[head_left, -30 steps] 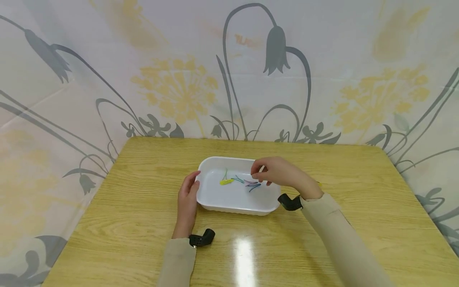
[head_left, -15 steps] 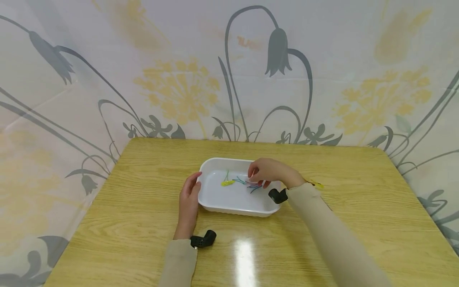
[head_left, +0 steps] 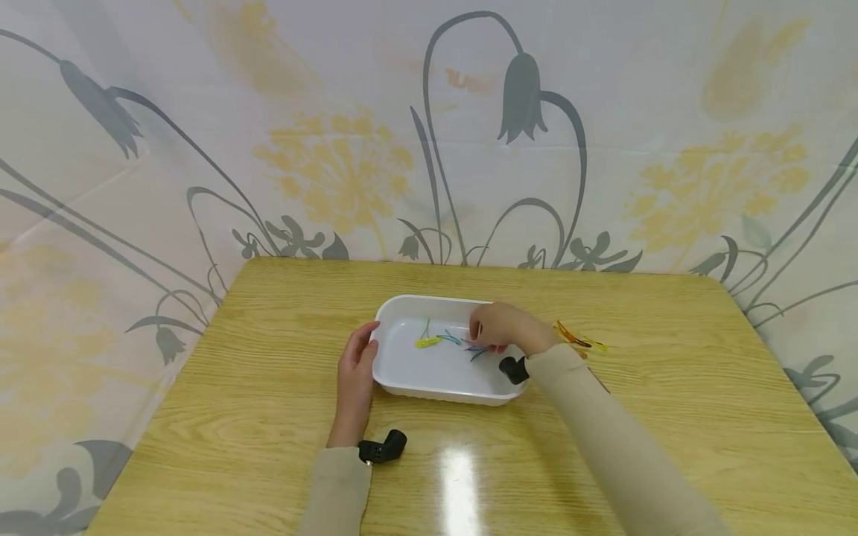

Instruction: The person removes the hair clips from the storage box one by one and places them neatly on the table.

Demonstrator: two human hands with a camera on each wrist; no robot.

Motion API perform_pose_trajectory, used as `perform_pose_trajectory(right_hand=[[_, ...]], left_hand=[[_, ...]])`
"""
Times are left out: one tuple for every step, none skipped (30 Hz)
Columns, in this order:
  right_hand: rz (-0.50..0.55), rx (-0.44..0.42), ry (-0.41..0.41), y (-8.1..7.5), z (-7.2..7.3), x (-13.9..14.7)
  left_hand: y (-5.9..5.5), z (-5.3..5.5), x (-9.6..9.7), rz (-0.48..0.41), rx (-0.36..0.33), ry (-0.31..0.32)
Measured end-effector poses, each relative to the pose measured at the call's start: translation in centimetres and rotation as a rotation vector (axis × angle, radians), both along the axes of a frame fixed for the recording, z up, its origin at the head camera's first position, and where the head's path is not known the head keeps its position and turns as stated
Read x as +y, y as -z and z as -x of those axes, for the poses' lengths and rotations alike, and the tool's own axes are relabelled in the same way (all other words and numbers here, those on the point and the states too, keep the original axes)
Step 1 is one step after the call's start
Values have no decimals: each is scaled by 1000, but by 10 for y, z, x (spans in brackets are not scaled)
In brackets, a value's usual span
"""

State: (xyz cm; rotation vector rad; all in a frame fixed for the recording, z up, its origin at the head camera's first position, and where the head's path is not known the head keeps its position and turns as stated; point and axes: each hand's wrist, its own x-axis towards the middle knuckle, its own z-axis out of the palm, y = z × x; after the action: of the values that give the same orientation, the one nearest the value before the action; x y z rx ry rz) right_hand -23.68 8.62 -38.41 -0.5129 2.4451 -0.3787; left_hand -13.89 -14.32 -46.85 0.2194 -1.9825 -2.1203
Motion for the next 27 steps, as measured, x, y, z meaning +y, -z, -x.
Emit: perform_pose_trajectory(right_hand=[[-7, -4, -8, 1, 0, 0], [-11, -9, -14, 2, -1, 0], [-15, -11, -22, 2, -1, -1], [-16, -14, -28, 3, -2, -1], [-18, -18, -26, 3, -2, -1], [-22, -16, -32, 3, -3, -2], [-26, -13, -38, 4, -3, -2], [-31, -10, -43, 4, -3, -2], [-36, -4, -49, 4, -3, -2], [-46, 5, -57, 5, -4, -3], [-55, 18, -71, 5, -4, -3], [-69, 32, -87, 5, -4, -3], [-78, 38, -95, 5, -4, -4], [-87, 45, -104, 6, -3, -4], [-101, 55, -115, 6, -3, -5], [-113, 63, -125, 7, -3, -5], [-122, 70, -133, 7, -3, -6], [-129, 72, -137, 8, -3, -6], [-133, 75, -142, 8, -3, -7], [-136, 82, -148, 9, -3, -7], [-133, 89, -154, 9, -3, -8], [-127, 91, -152, 9, -3, -8], [-121, 95, -154, 8, -3, -9], [-112, 94, -152, 8, -3, -9], [-104, 94, -149, 7, -3, -10], [-93, 92, -142, 7, -3, -10], [-82, 87, -135, 6, -4, -10]], left_hand=[[0, 0, 0, 0, -1, -1], [0, 0, 0, -1, 1, -2], [0, 0, 0, 0, 1, -3], [-1, 0, 0, 1, 0, -4], [-1, -1, 0, 1, 0, -6], [-1, -1, 0, 3, 0, -6], [-1, -1, 0, 4, 1, -6], [-1, -1, 1, 6, 1, -6], [-1, -1, 1, 7, -3, -6], [-2, -1, 1, 9, -2, -6], [-1, -1, 1, 9, -1, -6], [-1, -1, 1, 9, -1, -6], [-1, -1, 1, 8, 0, -5], [-1, -1, 1, 8, -1, -5], [-1, -1, 1, 7, -1, -5], [-1, 0, 1, 4, 1, -5], [-1, -1, 1, 3, -1, -5], [-1, -1, 1, 3, -1, -6], [-1, -1, 1, 1, 1, -5], [-1, -1, 1, 2, 1, -5], [-1, -1, 2, 1, 3, -4], [-1, -1, 2, 3, 2, -4], [-1, -1, 2, 3, 4, -3], [-1, -1, 2, 3, 8, -3], [-1, -1, 1, 3, 11, -3], [-1, -1, 2, 4, 10, -4], [0, -1, 1, 3, 12, -5]])
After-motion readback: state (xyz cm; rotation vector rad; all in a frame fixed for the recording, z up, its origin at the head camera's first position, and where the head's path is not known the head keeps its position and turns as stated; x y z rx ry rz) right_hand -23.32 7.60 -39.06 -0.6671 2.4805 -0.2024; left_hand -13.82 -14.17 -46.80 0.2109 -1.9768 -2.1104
